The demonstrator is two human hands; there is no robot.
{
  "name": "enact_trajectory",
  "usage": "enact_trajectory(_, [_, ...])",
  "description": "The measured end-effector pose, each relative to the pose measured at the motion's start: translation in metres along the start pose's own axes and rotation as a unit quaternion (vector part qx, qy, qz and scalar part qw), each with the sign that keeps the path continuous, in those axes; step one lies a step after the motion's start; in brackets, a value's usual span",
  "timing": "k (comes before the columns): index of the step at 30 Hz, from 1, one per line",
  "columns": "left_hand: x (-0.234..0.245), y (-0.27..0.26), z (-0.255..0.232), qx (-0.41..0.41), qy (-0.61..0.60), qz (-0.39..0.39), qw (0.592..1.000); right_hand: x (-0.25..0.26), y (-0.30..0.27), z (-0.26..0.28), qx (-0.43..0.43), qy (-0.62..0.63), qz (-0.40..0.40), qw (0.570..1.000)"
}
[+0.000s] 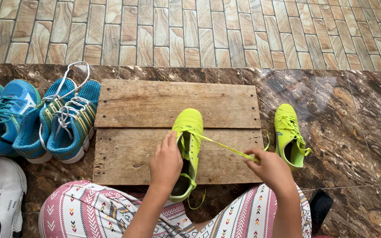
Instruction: The person laces a pair of neon green soccer shoes placed on a small wooden board. They thread the laces through the eyelets, pull them tight, and tie a knot on one shoe, then repeat the process on the second shoe.
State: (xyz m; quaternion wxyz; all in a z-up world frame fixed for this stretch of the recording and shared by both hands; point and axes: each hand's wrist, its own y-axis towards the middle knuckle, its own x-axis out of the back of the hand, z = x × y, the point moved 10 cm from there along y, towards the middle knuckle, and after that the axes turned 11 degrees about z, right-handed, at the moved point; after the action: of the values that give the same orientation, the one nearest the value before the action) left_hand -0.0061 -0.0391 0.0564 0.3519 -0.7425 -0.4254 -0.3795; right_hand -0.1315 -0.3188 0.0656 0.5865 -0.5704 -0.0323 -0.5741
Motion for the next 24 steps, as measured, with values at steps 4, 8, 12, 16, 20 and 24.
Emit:
enact_trajectory(4, [0.006,0.001,0.02,0.037,0.007,0.006,0.999,0.026,0.01,-0.036,-0.053,-0.127,-0.097,0.986])
enact_trajectory(8, [0.015,0.002,0.025,0.05,-0.003,-0.003,0.999,0.053,0.023,-0.068,-0.034,-0.084,-0.21,0.974])
enact_trajectory(12, [0.012,0.0,0.028,0.056,-0.042,0.001,0.998,0.029,0.015,-0.078,-0.011,0.142,0.012,0.99])
enact_trajectory(16, [-0.001,0.012,0.034,0.094,-0.115,0.023,0.989,-0.022,0.002,0.024,0.14,0.063,0.162,0.975])
enact_trajectory(20, [-0.01,0.028,0.044,0.129,-0.17,0.042,0.976,-0.059,0.034,0.138,0.223,0.109,0.028,0.968])
enact_trajectory(24, [-0.02,0.04,0.05,0.141,-0.165,0.077,0.973,-0.063,0.05,0.184,0.159,-0.008,-0.057,0.986])
